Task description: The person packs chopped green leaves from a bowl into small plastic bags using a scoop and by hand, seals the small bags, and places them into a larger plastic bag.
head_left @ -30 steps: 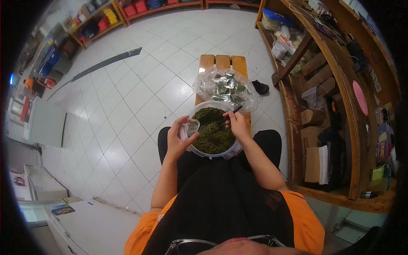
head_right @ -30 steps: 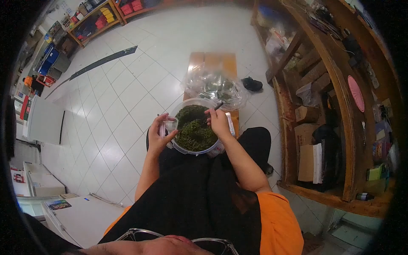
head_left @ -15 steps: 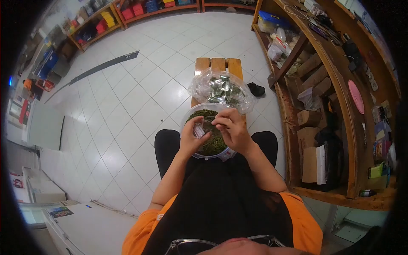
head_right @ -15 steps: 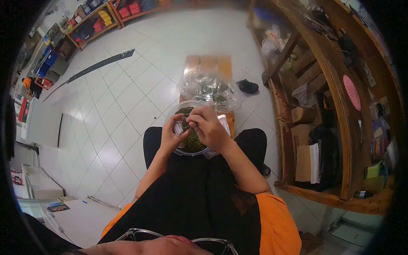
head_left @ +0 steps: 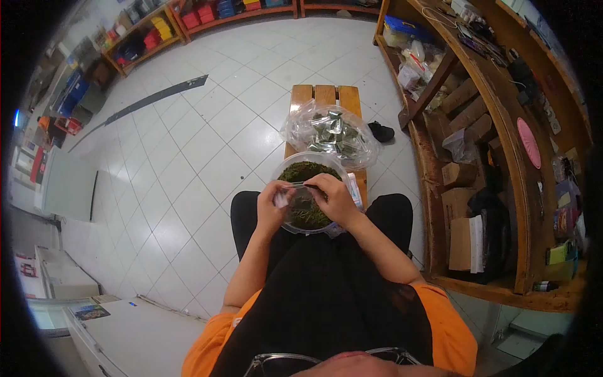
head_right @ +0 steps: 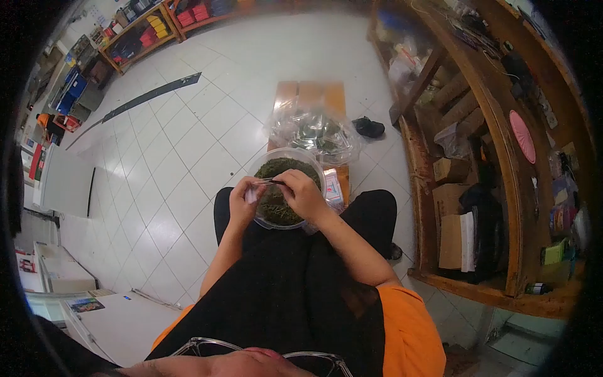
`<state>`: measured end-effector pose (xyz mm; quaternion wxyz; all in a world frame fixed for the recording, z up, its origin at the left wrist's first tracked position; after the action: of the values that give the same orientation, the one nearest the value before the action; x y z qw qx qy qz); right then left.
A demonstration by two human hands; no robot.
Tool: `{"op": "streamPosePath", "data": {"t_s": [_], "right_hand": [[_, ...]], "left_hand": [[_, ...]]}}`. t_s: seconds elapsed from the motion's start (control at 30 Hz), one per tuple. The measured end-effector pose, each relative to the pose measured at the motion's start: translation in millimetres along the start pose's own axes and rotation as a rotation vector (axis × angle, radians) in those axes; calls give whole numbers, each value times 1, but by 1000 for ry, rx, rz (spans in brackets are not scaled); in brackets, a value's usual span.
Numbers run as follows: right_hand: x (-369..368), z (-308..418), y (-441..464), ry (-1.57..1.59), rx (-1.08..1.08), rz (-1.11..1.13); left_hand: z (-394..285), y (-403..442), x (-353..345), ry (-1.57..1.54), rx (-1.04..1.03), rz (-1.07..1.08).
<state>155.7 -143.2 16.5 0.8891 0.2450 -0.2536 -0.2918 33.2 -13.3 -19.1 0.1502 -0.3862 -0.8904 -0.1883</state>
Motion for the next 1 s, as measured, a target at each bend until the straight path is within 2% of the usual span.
{"op": "streamPosePath", "data": {"t_s": [0.03, 0.1, 0.13, 0.2, 0.23, 0.3, 0.37, 0.53, 0.6, 0.73, 0.8, 0.83, 0.87, 0.9, 0.93, 1.0], "right_hand": [[1, 3, 0, -2, 0, -2], [2, 5, -1, 121, -249, -14], [3, 9, 0, 122, -249, -13], [1, 9, 1, 146, -400, 27], [0, 6, 2, 145, -400, 29], [-5, 7, 4, 39, -137, 105], [-11, -1, 1, 55, -142, 139], [-19, -9, -1, 27, -199, 125], [-19, -14, -2, -68, -335, 192], [-19, -15, 0, 6, -391, 126], [-18, -10, 4, 296, -469, 75], [-15, -17, 3, 295, -470, 74], [-15, -30, -1, 246, -508, 204], [-17, -38, -1, 197, -543, 334], [-17, -46, 1, 197, -542, 333], [-8, -65, 2, 537, -917, -149]], "left_hand": [[-5, 0, 5, -3, -17, -21], [-8, 1, 12, -5, -34, -44], [-9, 0, 15, 9, -89, -34], [-11, 1, 20, 22, -143, -26], [-13, 2, 22, 123, -187, 1], [-20, 3, 23, 223, -230, 28], [-35, 4, 19, 357, -436, 92], [-42, 5, 25, 442, -454, 97], [-42, 5, 26, 461, -455, 92], [-33, 7, 27, 346, -361, 52], [-29, 7, 26, 269, -296, 36], [-27, 8, 25, 185, -212, 31], [-25, 8, 24, 100, -127, 25], [-27, 6, 23, 101, -127, 26], [-28, 5, 23, 60, -64, -31], [-26, 3, 23, 22, -4, -85]]}}
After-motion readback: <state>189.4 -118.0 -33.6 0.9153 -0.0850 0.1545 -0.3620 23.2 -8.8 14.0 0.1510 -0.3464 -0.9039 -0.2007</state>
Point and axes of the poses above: each hand's wrist, its own y-axis towards the middle knuckle, its own x-axis out of the back of the hand, z = x × y, the point moved 3 cm from there along y, towards the middle knuckle, and after that the axes turned 11 degrees about y, right-handed, at the moved point
